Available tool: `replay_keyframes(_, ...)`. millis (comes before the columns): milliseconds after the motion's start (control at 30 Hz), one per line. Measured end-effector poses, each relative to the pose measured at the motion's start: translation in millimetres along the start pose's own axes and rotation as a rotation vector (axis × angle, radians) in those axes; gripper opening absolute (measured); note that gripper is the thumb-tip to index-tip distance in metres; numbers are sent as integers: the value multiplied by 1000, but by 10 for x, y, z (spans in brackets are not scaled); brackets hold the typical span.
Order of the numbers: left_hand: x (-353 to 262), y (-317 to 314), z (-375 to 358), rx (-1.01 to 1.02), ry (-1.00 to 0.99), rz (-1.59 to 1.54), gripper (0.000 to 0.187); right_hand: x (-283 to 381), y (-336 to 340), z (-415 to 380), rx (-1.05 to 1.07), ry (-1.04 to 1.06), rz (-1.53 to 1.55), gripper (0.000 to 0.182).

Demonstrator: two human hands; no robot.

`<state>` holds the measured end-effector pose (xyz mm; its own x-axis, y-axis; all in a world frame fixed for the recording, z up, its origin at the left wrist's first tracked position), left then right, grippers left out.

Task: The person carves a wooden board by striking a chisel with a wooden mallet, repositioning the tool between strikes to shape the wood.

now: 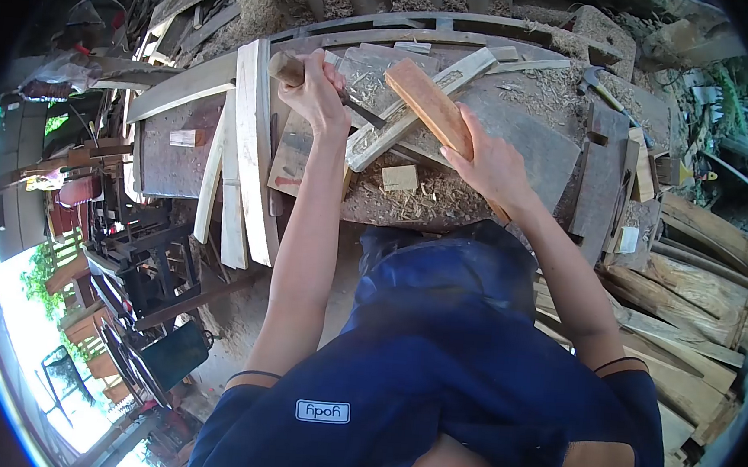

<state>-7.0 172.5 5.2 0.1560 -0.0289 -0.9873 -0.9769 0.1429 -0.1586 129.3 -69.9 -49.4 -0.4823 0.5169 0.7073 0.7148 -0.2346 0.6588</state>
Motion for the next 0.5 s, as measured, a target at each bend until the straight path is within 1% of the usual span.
replay_keyframes(267,-20,39,-15,-76,-21,32,15,-31,2,12,-23,2,-5,75)
replay_keyframes(367,-7,45,-21,-108,-40,52,15,-60,-10,64,30,-21,49,76)
replay_keyframes(400,-13,25,-36,-107,-43,52,15,-76,-2,159,29,25,169,79)
replay_keyframes(433,-31,6,-62,-110,-63,39,15,41,60,210,29,70,289,82)
replay_keyframes(467,-43,2,-89,-113,-80,29,15,150,177,251,3,126,266,84)
replay_keyframes(500,-30,-8,-108,-109,-72,34,15,498,443,255,-23,177,243,86)
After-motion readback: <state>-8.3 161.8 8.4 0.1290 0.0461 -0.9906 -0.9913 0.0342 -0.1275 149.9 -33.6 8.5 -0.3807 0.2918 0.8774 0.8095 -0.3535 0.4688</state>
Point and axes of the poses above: each hand's wrist, its own z-axis towards the middle knuckle, its own y-axis out of the back of the hand, x = y × z, the point moved 9 cm from there along z, towards the middle knuckle, and after that the axes turned 14 degrees about z, right-handed, at the moved point
